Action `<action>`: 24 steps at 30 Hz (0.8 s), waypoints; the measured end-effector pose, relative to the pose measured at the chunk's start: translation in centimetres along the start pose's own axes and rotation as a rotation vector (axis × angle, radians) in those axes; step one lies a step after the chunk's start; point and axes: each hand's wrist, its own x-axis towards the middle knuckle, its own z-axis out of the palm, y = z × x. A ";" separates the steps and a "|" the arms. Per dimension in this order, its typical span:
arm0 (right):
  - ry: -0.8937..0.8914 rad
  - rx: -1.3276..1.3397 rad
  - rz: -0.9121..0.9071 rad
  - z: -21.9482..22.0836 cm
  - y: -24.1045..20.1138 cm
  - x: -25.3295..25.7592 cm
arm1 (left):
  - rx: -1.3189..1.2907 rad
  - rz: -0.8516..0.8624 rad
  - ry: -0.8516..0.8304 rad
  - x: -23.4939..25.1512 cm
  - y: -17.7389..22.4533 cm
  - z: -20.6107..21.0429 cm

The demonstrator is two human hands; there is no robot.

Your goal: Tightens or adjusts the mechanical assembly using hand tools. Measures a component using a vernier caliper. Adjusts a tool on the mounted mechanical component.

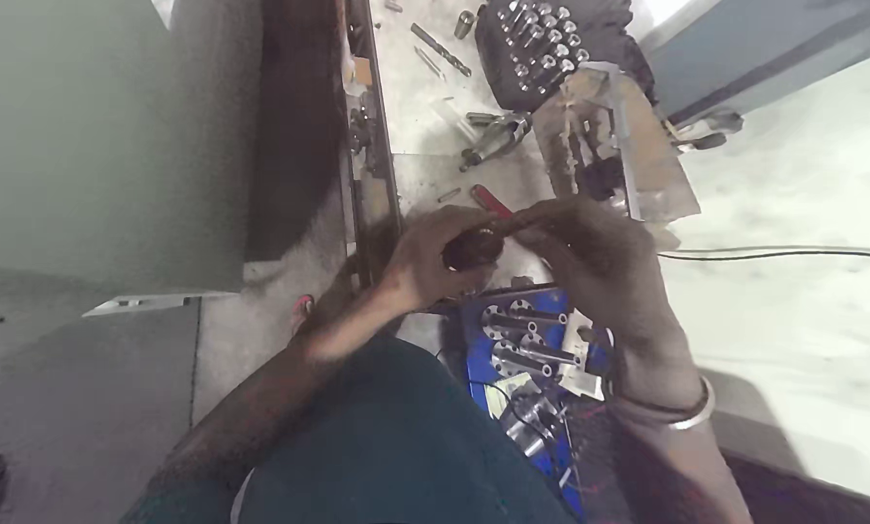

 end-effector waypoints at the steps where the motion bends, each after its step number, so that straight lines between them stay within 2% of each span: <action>1: -0.008 -0.003 -0.002 -0.2 -0.2 0.0 | 0.003 0.003 -0.003 0.0 0.1 0.0; 16: -0.105 0.040 -0.016 -1.1 -0.1 0.4 | -0.025 0.087 0.014 -0.1 0.1 0.1; 24: -0.077 -0.020 -0.087 -1.6 0.0 1.0 | -0.026 0.079 0.002 -0.1 0.0 -0.1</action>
